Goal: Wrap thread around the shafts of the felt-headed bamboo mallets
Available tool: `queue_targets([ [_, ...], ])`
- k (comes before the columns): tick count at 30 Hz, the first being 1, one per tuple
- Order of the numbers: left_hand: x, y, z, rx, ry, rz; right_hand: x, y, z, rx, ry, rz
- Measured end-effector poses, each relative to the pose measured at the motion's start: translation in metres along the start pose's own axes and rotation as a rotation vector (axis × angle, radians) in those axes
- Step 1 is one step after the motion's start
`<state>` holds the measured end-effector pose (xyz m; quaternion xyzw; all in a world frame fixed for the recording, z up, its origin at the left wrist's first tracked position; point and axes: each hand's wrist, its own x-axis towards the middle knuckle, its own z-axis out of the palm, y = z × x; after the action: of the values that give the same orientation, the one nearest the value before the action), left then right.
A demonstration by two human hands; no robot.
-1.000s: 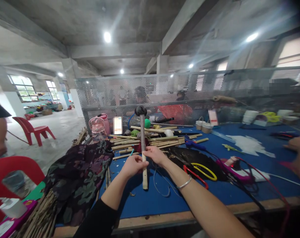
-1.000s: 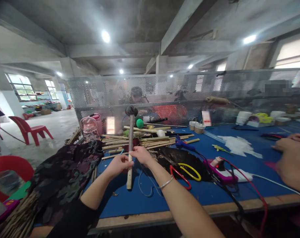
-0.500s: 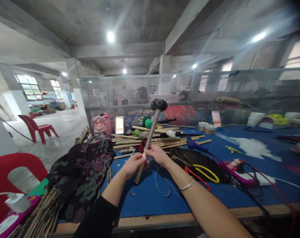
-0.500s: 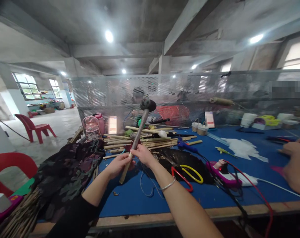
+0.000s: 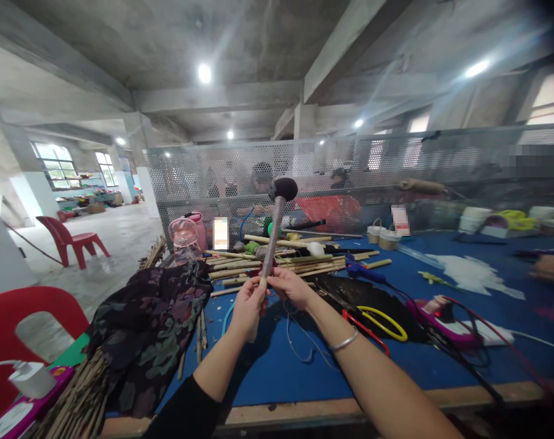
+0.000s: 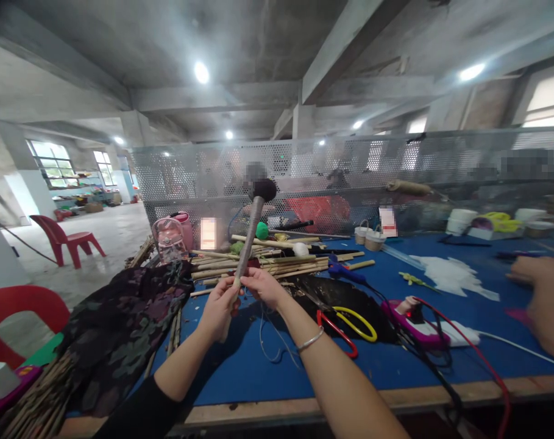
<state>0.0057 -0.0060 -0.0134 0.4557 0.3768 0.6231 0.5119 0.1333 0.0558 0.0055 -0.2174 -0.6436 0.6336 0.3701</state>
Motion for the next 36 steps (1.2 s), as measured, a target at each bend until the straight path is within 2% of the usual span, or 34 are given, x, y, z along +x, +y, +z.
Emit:
queue_targets([
  [5, 0.001, -0.003, -0.001, -0.022, 0.0, 0.035, 0.0, -0.002, 0.007, 0.054, -0.002, -0.005],
  [10, 0.004, -0.006, -0.003, 0.071, 0.054, 0.095, 0.004, 0.005, 0.008, 0.081, 0.025, -0.063],
  [14, 0.001, -0.001, 0.0, 0.093, 0.062, 0.086, 0.007, 0.014, 0.003, -0.003, 0.076, -0.142],
  [17, -0.001, 0.001, 0.002, 0.089, 0.078, 0.067, 0.009, 0.016, 0.002, -0.071, 0.084, -0.149],
  [21, 0.0, -0.002, -0.002, 0.192, 0.12, 0.117, 0.011, 0.018, 0.004, -0.118, 0.108, -0.141],
  [25, 0.002, -0.009, -0.006, 0.255, 0.181, 0.192, 0.01, 0.017, 0.004, -0.253, 0.257, -0.092],
  [28, 0.004, -0.013, -0.008, 0.285, 0.213, 0.208, 0.007, 0.013, 0.006, -0.297, 0.268, -0.093],
  [31, 0.006, -0.014, -0.009, 0.317, 0.217, 0.203, 0.004, 0.008, 0.01, -0.228, 0.222, -0.091],
  [36, 0.005, -0.009, -0.009, 0.367, 0.221, 0.185, 0.0, 0.006, 0.013, -0.041, 0.223, 0.066],
])
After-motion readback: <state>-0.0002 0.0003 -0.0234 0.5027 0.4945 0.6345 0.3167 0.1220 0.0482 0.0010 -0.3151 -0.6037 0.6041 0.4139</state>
